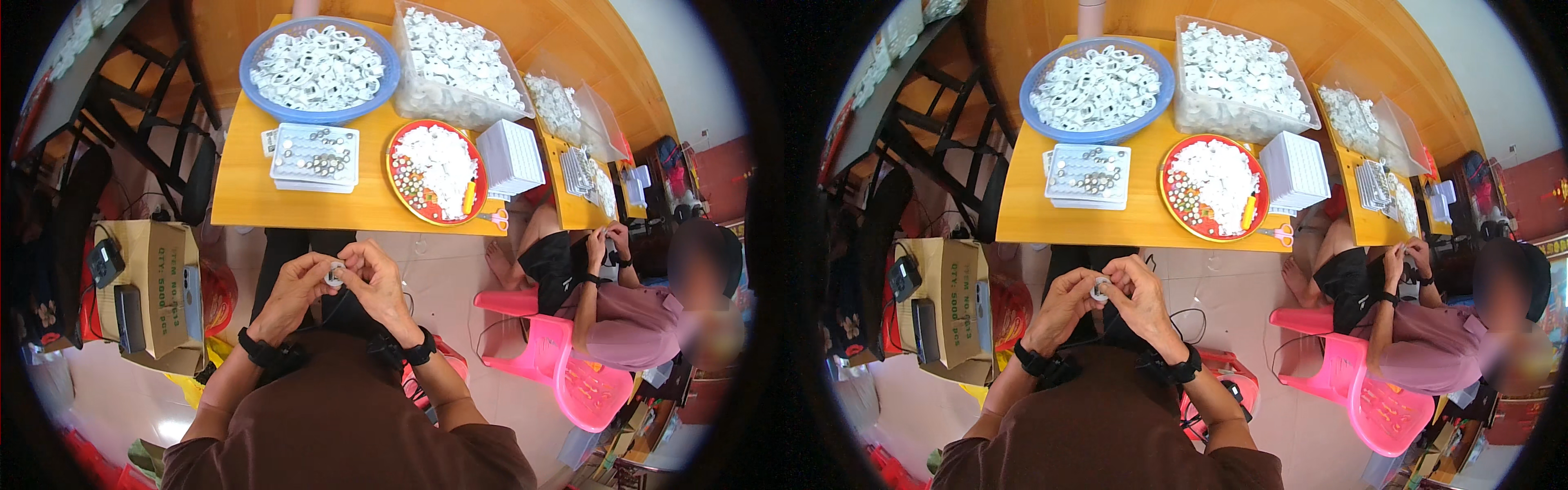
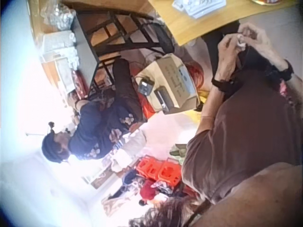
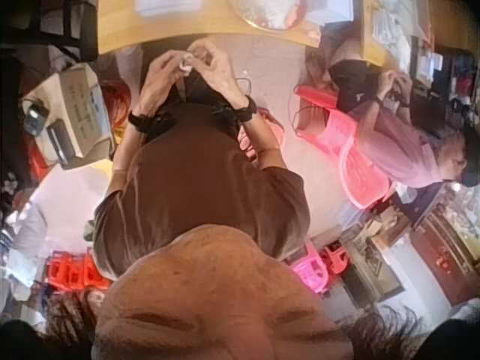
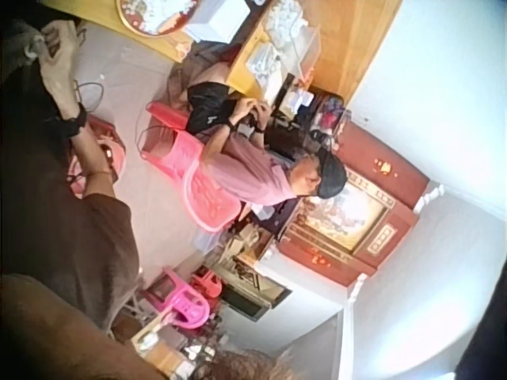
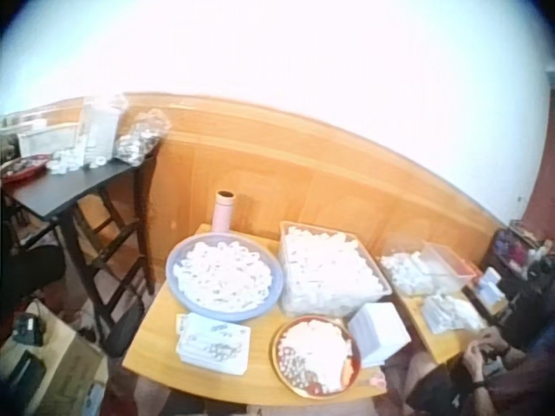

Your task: Assembling small plastic shoe eyelets with metal inserts at a production table.

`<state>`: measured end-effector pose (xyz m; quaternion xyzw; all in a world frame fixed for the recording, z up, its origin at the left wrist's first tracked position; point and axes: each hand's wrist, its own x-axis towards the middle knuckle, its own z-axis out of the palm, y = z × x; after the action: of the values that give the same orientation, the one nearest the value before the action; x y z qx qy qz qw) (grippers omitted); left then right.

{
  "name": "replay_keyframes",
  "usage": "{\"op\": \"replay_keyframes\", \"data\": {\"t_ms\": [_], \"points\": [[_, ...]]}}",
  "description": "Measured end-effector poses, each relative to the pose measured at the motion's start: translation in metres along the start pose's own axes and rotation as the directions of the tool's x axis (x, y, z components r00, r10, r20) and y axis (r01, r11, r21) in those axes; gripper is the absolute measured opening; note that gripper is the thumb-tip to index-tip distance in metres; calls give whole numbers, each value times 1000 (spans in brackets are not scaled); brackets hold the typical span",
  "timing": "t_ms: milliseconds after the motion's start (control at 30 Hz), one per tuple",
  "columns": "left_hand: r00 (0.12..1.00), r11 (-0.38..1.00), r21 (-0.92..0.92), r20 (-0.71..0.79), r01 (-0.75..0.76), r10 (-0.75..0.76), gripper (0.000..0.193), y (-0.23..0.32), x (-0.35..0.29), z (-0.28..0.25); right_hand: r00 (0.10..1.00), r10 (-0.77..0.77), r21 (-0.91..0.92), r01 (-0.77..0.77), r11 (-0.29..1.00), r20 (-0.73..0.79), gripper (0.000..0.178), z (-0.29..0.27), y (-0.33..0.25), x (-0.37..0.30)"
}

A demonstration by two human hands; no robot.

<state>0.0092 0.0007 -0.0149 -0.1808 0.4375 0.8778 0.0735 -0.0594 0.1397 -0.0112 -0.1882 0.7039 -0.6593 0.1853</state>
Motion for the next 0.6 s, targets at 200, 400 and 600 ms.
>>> {"op": "replay_keyframes", "data": {"t_ms": [200, 400, 600], "points": [[1000, 999, -29, -3, 15, -15, 21, 10, 12, -5, 926, -260, -440, 119, 890, -274, 11, -71, 6, 37], [999, 1000, -12, -15, 29, -29, 22, 10, 17, -17, 862, -420, -811, 17, 585, -285, 16, -148, 24, 81], [999, 998, -44, -14, 49, -49, 23, 2, 13, -19, 896, -372, -841, -3, 541, -242, 19, -155, 31, 89]]}}
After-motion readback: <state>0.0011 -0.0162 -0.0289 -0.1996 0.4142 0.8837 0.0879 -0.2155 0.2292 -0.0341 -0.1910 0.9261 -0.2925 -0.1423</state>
